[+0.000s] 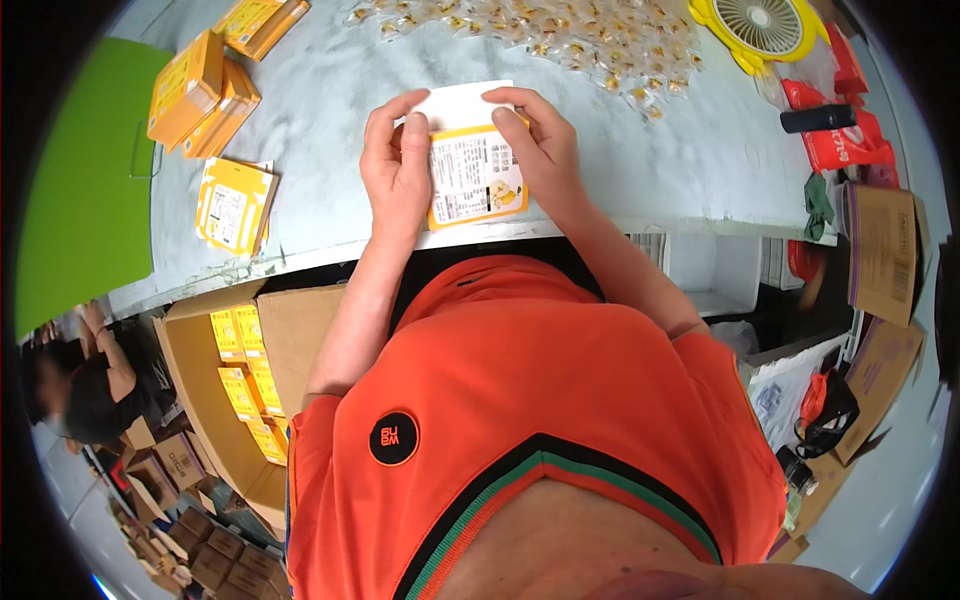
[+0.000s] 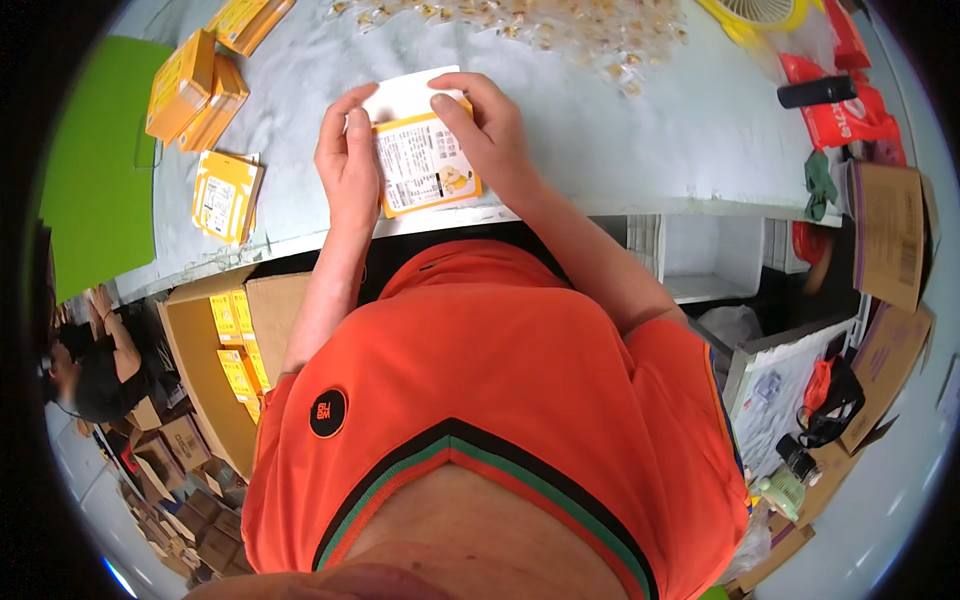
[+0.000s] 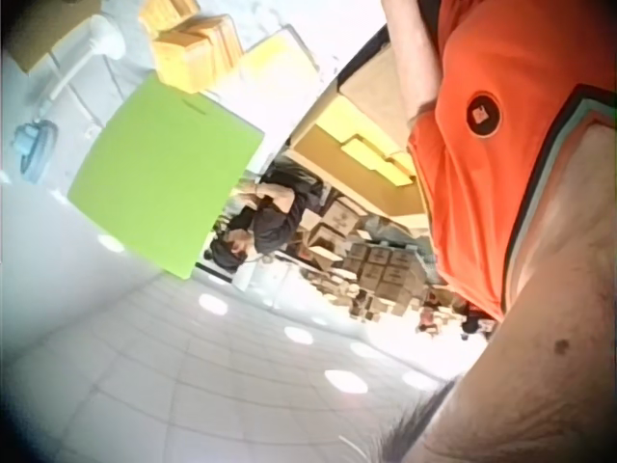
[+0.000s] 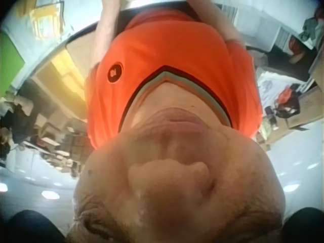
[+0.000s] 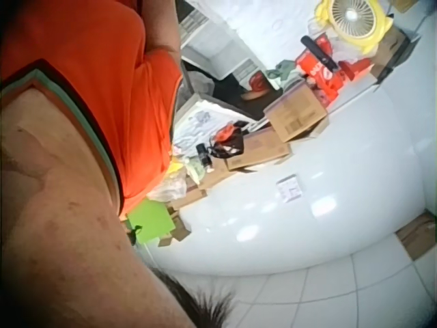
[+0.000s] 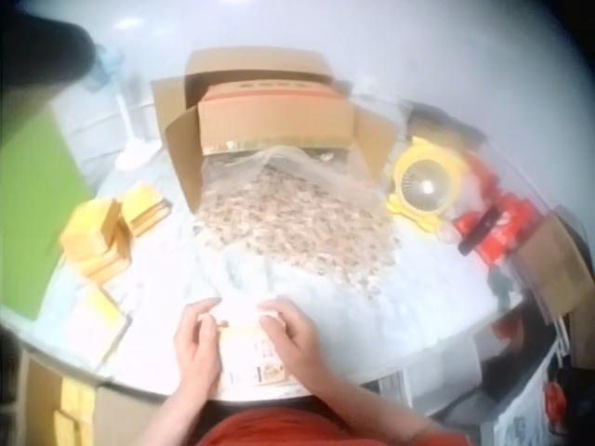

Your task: Packing small individual items into boxes and then organizing those boxes into a larger shipping carton.

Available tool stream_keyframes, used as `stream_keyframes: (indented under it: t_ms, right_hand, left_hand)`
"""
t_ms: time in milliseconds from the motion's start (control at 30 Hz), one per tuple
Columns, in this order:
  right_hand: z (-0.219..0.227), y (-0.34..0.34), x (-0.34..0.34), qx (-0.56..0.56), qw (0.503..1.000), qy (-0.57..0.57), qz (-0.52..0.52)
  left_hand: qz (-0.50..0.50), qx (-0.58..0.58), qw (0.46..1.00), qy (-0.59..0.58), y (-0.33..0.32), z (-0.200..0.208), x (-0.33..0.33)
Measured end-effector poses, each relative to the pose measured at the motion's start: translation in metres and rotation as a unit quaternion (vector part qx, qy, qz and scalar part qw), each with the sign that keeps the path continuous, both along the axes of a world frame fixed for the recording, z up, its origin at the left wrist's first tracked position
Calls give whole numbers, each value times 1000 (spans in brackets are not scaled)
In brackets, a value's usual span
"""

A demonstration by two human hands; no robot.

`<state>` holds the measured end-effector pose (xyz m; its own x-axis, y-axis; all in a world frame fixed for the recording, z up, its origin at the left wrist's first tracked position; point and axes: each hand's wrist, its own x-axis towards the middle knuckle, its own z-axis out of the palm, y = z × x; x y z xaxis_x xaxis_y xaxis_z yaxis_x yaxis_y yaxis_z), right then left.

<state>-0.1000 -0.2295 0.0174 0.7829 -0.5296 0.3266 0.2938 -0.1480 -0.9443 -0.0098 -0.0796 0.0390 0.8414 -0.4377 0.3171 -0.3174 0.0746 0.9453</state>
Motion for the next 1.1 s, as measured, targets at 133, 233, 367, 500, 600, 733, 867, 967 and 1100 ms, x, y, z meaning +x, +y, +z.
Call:
stream_keyframes:
  t_ms: [133, 233, 367, 500, 600, 733, 867, 967, 1100]
  right_hand:
    - [11, 8, -7, 85, 996, 9, 33]
    - [22, 18, -1, 81, 996, 1, 28]
    - [41, 46, 8, 46, 995, 11, 91]
    - [47, 71, 20, 7, 991, -9, 130]
    - [41, 88, 35, -5, 987, -13, 160]
    - [35, 112, 55, 50, 979, 53, 192]
    - [7, 109, 59, 11, 962, 166, 217]
    - [-17, 114, 57, 26, 942, 231, 244]
    - [-34, 125, 72, 11, 909, 280, 308]
  left_hand:
    - [-57, -65, 988, 128, 28, 6, -6]
    - [-201, -117, 938, 257, 58, -9, -3]
    - [-324, -107, 867, 363, 90, -28, -20]
    - [-326, -157, 849, 384, 110, -12, -26]
    - [-290, -158, 868, 372, 132, -10, -23]
    - [-243, -179, 894, 330, 187, -6, -26]
    - [-82, -178, 940, 280, 269, 14, -42]
    - [102, -91, 962, 237, 363, 17, -58]
    - [355, 147, 890, 247, 488, 9, -97]
